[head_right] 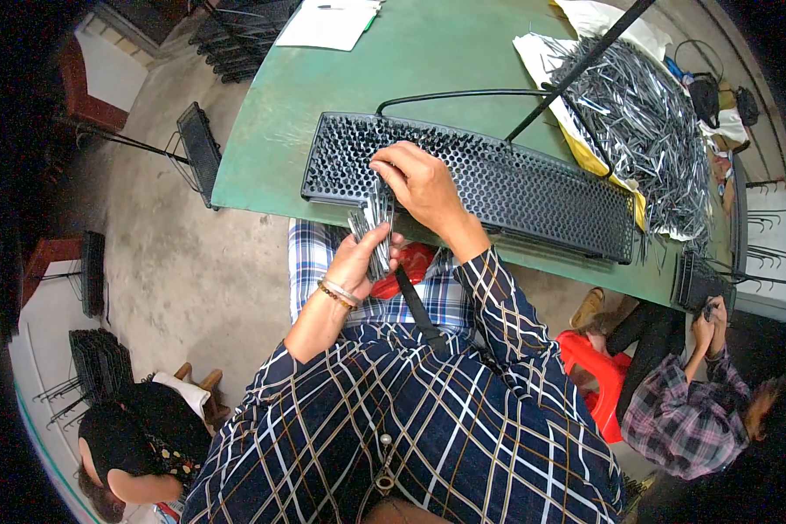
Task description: Inserting small metal pins into a perforated tray for assembly.
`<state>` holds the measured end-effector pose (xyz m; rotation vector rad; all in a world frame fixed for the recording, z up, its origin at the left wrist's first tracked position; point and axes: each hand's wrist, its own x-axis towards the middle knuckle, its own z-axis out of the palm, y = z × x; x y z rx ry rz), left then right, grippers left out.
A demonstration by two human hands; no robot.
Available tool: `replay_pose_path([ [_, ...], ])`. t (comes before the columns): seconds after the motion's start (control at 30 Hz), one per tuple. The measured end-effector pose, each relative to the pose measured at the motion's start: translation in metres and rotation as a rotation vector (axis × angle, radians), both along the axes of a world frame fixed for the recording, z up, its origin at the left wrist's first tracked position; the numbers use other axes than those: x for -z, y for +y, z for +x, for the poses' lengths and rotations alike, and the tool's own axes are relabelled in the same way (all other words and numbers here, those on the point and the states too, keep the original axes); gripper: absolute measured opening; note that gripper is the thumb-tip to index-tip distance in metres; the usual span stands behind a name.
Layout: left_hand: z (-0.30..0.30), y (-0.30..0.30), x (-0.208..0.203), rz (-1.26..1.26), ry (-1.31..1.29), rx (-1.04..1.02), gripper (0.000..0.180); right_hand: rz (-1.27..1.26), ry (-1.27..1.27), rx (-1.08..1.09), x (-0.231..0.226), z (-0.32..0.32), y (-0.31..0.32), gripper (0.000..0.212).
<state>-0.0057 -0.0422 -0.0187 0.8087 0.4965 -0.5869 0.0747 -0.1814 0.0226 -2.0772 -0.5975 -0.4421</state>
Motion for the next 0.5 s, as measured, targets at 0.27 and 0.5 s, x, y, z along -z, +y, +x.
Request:
replay_pose_path([
  [0.27,-0.0025,0.0029,0.0029,0.047,-0.046,0.012,0.017,0.001,0.020,-0.008,-0.0007,0.0042,-0.0004,0.010],
  [0.5,0.0025,0.0035,0.0053,0.059,0.024,-0.049,0.021,0.117,0.042,0.068,-0.0029,0.0015,-0.0062,0.009],
])
